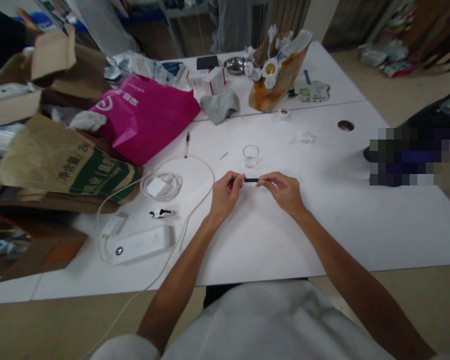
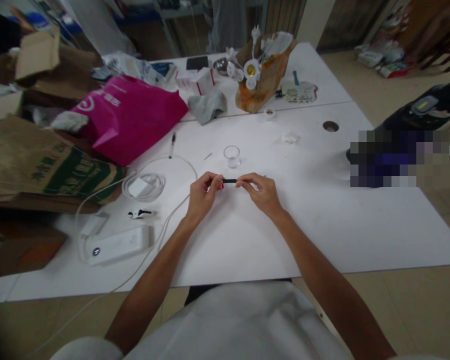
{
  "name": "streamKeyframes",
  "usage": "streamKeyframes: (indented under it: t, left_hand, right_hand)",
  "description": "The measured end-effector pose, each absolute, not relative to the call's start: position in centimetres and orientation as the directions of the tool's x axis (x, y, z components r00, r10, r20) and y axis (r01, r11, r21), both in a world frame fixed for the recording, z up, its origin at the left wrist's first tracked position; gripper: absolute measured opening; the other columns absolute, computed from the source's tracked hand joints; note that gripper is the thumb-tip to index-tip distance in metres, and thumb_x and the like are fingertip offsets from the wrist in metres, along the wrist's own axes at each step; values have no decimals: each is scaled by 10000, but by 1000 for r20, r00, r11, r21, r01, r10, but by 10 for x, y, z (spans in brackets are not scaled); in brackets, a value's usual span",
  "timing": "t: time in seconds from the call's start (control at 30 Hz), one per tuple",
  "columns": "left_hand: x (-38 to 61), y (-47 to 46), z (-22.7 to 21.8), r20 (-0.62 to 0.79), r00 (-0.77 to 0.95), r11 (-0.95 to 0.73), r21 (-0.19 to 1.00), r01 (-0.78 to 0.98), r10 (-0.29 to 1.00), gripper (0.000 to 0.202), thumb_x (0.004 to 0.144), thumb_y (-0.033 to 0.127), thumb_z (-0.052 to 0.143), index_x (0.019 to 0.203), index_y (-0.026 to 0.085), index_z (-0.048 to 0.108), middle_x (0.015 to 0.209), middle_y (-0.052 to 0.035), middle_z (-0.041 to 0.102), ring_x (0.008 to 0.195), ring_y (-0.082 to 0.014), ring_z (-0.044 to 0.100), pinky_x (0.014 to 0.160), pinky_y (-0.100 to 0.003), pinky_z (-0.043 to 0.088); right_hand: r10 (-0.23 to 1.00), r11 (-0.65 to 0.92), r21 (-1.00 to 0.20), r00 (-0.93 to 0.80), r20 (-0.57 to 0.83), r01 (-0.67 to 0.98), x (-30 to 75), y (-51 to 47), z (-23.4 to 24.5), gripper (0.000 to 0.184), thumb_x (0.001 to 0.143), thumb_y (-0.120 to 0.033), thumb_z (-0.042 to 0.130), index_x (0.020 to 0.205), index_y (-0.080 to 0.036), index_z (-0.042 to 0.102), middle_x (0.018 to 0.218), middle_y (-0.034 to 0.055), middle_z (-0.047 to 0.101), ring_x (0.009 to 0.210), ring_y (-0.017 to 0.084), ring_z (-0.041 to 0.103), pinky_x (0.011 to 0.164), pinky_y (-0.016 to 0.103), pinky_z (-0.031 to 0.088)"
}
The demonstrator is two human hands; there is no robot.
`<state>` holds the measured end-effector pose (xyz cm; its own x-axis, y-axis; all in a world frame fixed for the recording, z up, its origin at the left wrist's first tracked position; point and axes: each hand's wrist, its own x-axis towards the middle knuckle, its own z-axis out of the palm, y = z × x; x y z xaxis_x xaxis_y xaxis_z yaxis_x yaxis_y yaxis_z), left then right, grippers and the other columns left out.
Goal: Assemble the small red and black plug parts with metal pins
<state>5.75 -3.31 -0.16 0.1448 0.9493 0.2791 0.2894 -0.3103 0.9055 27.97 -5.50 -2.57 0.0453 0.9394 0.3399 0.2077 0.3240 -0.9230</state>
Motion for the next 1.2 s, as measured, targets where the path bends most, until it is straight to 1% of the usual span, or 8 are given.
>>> streamKeyframes:
  t: [0.1,0.27,0.4,0.63,0.8,0.97,1.03,1.2]
  left_hand:
    - [59,-34,0,298,156,-333,894,301,942,471,1154,642,636,1029,213,784,827,-16,758,726,-154,652,677,-297,502]
    - [59,-35,0,482,228,-532,792,299,846,269,1115,484,782,1137,216,789,972,-31,777,804,-145,670,762,-300,553]
    - [59,-34,-3,555,245,-607,730,315,795,180,1129,379,776,1219,224,786,1013,-38,761,867,-154,694,805,-311,574]
    - [59,-33,-5,571,275,-633,674,382,774,235,1163,469,707,1203,249,780,1025,-43,763,929,-192,719,862,-363,609]
    - [61,-34,-6,601,276,-659,638,400,750,187,1162,416,720,1210,248,786,1044,-43,771,953,-203,720,866,-377,603]
    - [64,-35,-7,621,278,-673,599,434,732,189,1157,428,721,1163,247,775,1035,-54,787,957,-213,705,911,-407,586]
    - [64,-34,-9,631,288,-683,575,451,721,181,1159,424,713,1160,252,768,1042,-61,789,978,-226,705,944,-432,582]
    - [62,-32,-14,655,332,-714,487,503,679,230,1151,456,709,1261,259,754,1143,-85,780,1085,-279,713,1011,-498,585]
  right_hand:
    - [941,307,-933,87,328,189,278,-53,-26,268,973,-529,905,1046,-274,871,1010,52,872,941,251,844,946,426,695]
    - [923,339,-929,142,359,146,277,-49,-27,276,954,-518,919,1059,-269,864,1061,55,855,983,236,828,983,420,717]
    - [912,369,-923,147,383,112,276,-49,-27,235,957,-452,931,1073,-262,853,1066,43,850,988,216,831,979,394,715]
    - [901,391,-911,146,408,132,276,-51,-20,296,949,-493,942,1068,-251,821,1053,30,839,961,201,837,944,370,735]
    - [915,385,-917,85,394,106,279,-52,-21,291,991,-479,911,1143,-254,808,1076,19,831,938,185,849,930,350,745]
    - [918,386,-919,69,391,78,282,-52,-22,304,965,-525,930,1078,-267,818,981,7,816,823,168,820,816,327,751]
    - [921,379,-923,76,383,61,282,-52,-21,303,950,-527,943,1057,-270,824,973,8,814,814,167,815,810,329,751]
    - [925,372,-928,65,373,25,282,-53,-20,298,929,-519,965,1031,-276,827,963,0,797,826,164,802,838,342,753]
